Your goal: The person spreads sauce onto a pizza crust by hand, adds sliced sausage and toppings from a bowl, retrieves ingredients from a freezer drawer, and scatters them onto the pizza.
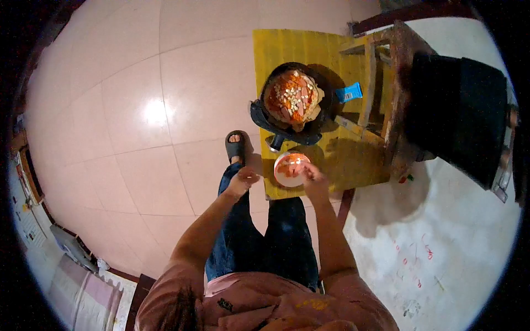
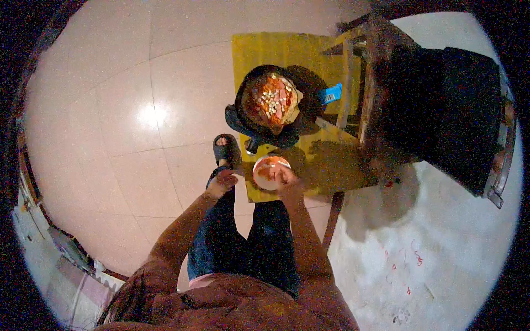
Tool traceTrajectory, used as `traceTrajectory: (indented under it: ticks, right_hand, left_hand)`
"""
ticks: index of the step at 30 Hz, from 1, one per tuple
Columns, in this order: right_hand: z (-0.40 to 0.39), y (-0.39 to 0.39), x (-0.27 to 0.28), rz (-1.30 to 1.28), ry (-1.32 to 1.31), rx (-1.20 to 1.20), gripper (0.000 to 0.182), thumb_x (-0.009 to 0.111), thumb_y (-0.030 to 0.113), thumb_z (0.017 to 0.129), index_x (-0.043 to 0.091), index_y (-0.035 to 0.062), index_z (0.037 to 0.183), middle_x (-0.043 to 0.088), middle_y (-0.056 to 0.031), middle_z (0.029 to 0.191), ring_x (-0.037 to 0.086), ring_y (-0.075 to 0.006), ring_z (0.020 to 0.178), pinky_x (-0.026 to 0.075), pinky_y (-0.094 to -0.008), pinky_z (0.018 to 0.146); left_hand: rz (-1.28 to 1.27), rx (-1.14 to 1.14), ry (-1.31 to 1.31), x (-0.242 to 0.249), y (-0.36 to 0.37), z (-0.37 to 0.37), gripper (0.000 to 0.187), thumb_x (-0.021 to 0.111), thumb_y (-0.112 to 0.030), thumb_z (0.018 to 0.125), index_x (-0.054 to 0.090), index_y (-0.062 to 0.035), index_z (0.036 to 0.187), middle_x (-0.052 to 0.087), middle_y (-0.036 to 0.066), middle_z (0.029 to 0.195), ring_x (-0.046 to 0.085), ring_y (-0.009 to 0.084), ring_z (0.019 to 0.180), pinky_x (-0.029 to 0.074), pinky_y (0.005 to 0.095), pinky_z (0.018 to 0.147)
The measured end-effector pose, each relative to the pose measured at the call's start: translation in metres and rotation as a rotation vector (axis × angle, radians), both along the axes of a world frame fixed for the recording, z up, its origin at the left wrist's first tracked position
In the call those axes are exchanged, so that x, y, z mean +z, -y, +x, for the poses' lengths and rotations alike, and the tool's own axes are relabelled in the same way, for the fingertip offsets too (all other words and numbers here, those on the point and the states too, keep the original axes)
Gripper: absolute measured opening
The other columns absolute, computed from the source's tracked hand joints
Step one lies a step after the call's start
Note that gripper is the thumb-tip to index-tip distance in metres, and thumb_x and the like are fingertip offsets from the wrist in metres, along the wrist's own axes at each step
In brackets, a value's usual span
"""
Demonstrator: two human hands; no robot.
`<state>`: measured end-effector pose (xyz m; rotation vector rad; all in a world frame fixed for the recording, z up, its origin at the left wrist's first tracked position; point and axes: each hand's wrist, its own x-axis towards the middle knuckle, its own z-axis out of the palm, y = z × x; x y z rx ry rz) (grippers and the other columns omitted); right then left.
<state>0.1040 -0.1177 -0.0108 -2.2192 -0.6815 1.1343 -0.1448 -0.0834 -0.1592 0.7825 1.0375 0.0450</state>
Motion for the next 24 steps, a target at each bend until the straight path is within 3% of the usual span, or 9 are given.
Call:
traceTrajectory:
  ticks: [1, 4, 5, 8, 11, 15, 18, 20, 24]
  right_hand:
    - [-0.003, 0.032, -0.034, 0.093, 0.055, 0.102, 0.025, 0.057, 0.018, 0.08, 0.059, 0.0048, 0.101, 0.062, -0.0108, 0.084, 0.06, -0.0167, 0.075, 0.047, -0.0278, 0.068]
    - [-0.011, 0.068, -0.053, -0.096, 0.204, 0.252, 0.023, 0.056, 0.016, 0.079, 0.059, 0.0045, 0.099, 0.062, -0.0141, 0.088, 0.061, -0.0225, 0.077, 0.048, -0.0312, 0.068]
    - [-0.01, 0.076, -0.059, -0.007, 0.321, 0.245, 0.023, 0.055, 0.013, 0.077, 0.06, 0.0051, 0.098, 0.061, -0.0148, 0.087, 0.06, -0.0264, 0.076, 0.048, -0.0333, 0.069]
    - [-0.001, 0.066, -0.048, -0.21, 0.227, 0.227, 0.024, 0.056, 0.012, 0.076, 0.059, 0.005, 0.098, 0.061, -0.0149, 0.09, 0.06, -0.0272, 0.08, 0.048, -0.0338, 0.071]
    - [0.005, 0.049, -0.038, -0.226, 0.18, 0.348, 0.026, 0.057, 0.012, 0.074, 0.059, 0.0058, 0.099, 0.06, -0.0144, 0.094, 0.059, -0.028, 0.083, 0.047, -0.0344, 0.074]
    - [-0.001, 0.05, -0.057, -0.189, 0.284, 0.511, 0.029, 0.056, 0.014, 0.073, 0.059, 0.0092, 0.102, 0.058, -0.0114, 0.102, 0.057, -0.0287, 0.09, 0.047, -0.0359, 0.079]
    - [-0.004, 0.043, -0.047, -0.321, 0.295, 0.622, 0.028, 0.055, 0.014, 0.075, 0.059, 0.0108, 0.102, 0.059, -0.0104, 0.101, 0.056, -0.0269, 0.094, 0.046, -0.0361, 0.08]
    - [-0.004, 0.048, -0.04, -0.189, 0.34, 0.727, 0.026, 0.054, 0.014, 0.074, 0.061, 0.0112, 0.099, 0.059, -0.0102, 0.099, 0.055, -0.0262, 0.095, 0.045, -0.0368, 0.08]
    - [0.011, 0.036, 0.004, -0.123, 0.341, 1.145, 0.023, 0.051, 0.013, 0.071, 0.064, 0.0105, 0.09, 0.06, -0.0093, 0.092, 0.054, -0.0258, 0.094, 0.043, -0.0382, 0.08]
  left_hand:
    - [-0.002, -0.022, 0.034, 0.002, 0.01, 0.009, 0.042, 0.066, -0.014, 0.075, 0.047, -0.0093, 0.113, 0.054, 0.005, 0.103, 0.054, 0.0167, 0.087, 0.045, 0.0274, 0.074]
    - [-0.133, 0.051, 0.084, 0.04, 0.005, 0.053, 0.055, 0.069, -0.008, 0.072, 0.041, -0.0114, 0.119, 0.054, 0.006, 0.1, 0.053, 0.0157, 0.086, 0.046, 0.026, 0.071]
    - [-0.172, 0.02, 0.027, 0.047, 0.005, 0.062, 0.056, 0.068, -0.008, 0.073, 0.038, -0.0118, 0.121, 0.054, 0.006, 0.1, 0.053, 0.0157, 0.086, 0.046, 0.026, 0.069]
    - [-0.25, -0.034, -0.065, 0.044, 0.011, 0.083, 0.059, 0.065, -0.008, 0.075, 0.032, -0.0131, 0.124, 0.053, 0.007, 0.101, 0.053, 0.0165, 0.085, 0.047, 0.0266, 0.065]
    - [-0.253, 0.01, 0.016, 0.035, 0.024, 0.093, 0.058, 0.059, -0.005, 0.076, 0.03, -0.0161, 0.125, 0.052, 0.007, 0.105, 0.054, 0.0189, 0.089, 0.049, 0.0297, 0.065]
    - [-0.324, 0.305, 0.076, 0.013, 0.049, 0.099, 0.049, 0.06, -0.013, 0.077, 0.038, -0.0146, 0.121, 0.052, 0.004, 0.11, 0.055, 0.0207, 0.095, 0.049, 0.0351, 0.076]
    - [-0.396, 0.328, -0.009, 0.034, 0.041, 0.104, 0.048, 0.057, -0.01, 0.077, 0.037, -0.0135, 0.12, 0.051, 0.006, 0.11, 0.055, 0.0234, 0.097, 0.05, 0.039, 0.077]
    - [-0.423, 0.311, -0.06, 0.06, 0.034, 0.106, 0.05, 0.056, -0.009, 0.076, 0.035, -0.0138, 0.122, 0.051, 0.007, 0.111, 0.054, 0.0251, 0.097, 0.051, 0.04, 0.074]
    - [-0.209, 0.246, -0.207, 0.11, 0.022, 0.106, 0.051, 0.053, -0.004, 0.075, 0.029, -0.0098, 0.12, 0.052, 0.011, 0.104, 0.059, 0.0217, 0.084, 0.053, 0.0316, 0.062]
